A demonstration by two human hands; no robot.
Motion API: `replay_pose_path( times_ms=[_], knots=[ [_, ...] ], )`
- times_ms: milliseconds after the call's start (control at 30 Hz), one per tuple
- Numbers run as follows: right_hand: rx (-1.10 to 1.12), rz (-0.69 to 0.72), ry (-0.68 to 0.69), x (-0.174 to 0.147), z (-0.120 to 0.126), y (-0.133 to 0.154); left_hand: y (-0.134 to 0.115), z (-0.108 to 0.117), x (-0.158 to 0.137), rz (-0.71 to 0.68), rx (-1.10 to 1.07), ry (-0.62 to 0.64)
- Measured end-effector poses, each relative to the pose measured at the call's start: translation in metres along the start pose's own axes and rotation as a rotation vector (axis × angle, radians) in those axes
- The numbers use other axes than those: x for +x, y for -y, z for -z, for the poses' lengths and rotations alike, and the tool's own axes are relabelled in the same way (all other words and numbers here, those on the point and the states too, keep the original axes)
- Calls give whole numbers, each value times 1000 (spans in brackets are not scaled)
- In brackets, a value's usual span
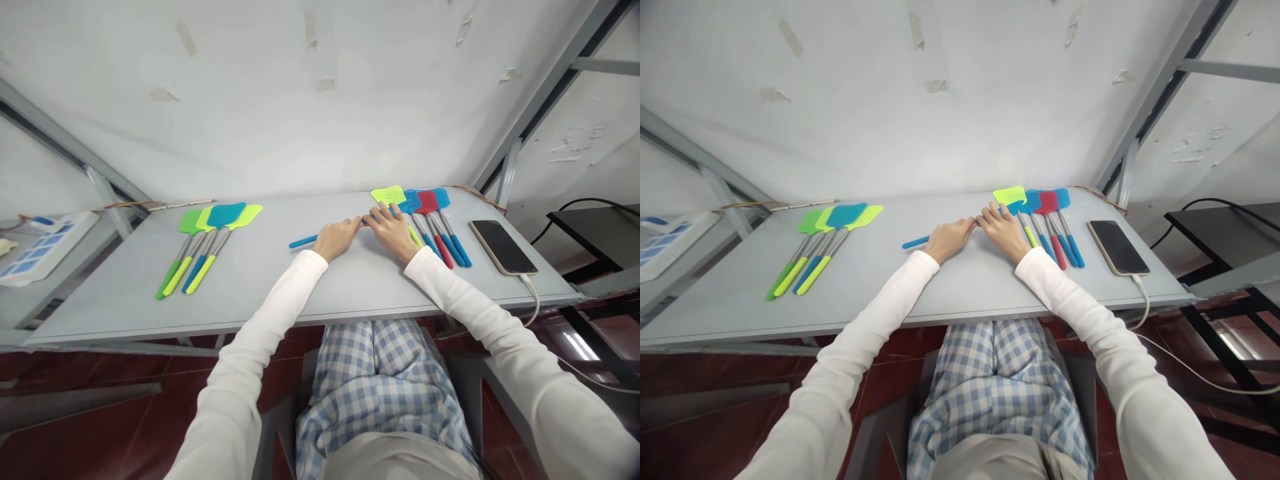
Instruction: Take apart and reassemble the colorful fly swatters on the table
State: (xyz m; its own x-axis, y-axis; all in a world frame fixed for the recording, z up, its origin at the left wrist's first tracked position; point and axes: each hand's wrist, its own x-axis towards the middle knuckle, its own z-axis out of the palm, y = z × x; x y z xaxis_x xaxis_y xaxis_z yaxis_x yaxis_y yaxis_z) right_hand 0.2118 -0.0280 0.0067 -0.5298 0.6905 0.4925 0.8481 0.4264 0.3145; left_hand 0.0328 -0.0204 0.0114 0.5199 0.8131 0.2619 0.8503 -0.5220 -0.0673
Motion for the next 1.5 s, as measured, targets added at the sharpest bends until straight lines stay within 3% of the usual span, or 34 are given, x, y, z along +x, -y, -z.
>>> replay_pose_path(
  times_ms=[200, 433, 567, 667, 833, 1033, 1167, 1367, 1500],
  knots=[
    [16, -46, -11, 0, 3, -8, 17, 7, 0, -27, -18, -55],
    [18, -217, -39, 3, 0, -40, 57, 15, -6, 30, 7, -114],
    [28, -248, -55, 7, 2, -46, 72, 15, -8, 69, 14, -166],
    [57, -203, -23, 10, 4, -35, 64, 12, -7, 61, -21, -167],
    [129, 24, 139, 15, 3, -10, 35, 2, 0, -64, -103, -208],
    [70, 64, 165, 15, 3, -12, 32, -2, 2, -125, -126, -165],
    [65, 64, 183, 17, 6, -25, 43, 2, 2, -115, -115, -161],
    [47, -148, 152, 6, 6, -71, 87, 10, -12, 2, -38, -176],
    [6, -173, 128, 1, 2, -83, 102, 6, -16, 16, -57, -198]
  ],
)
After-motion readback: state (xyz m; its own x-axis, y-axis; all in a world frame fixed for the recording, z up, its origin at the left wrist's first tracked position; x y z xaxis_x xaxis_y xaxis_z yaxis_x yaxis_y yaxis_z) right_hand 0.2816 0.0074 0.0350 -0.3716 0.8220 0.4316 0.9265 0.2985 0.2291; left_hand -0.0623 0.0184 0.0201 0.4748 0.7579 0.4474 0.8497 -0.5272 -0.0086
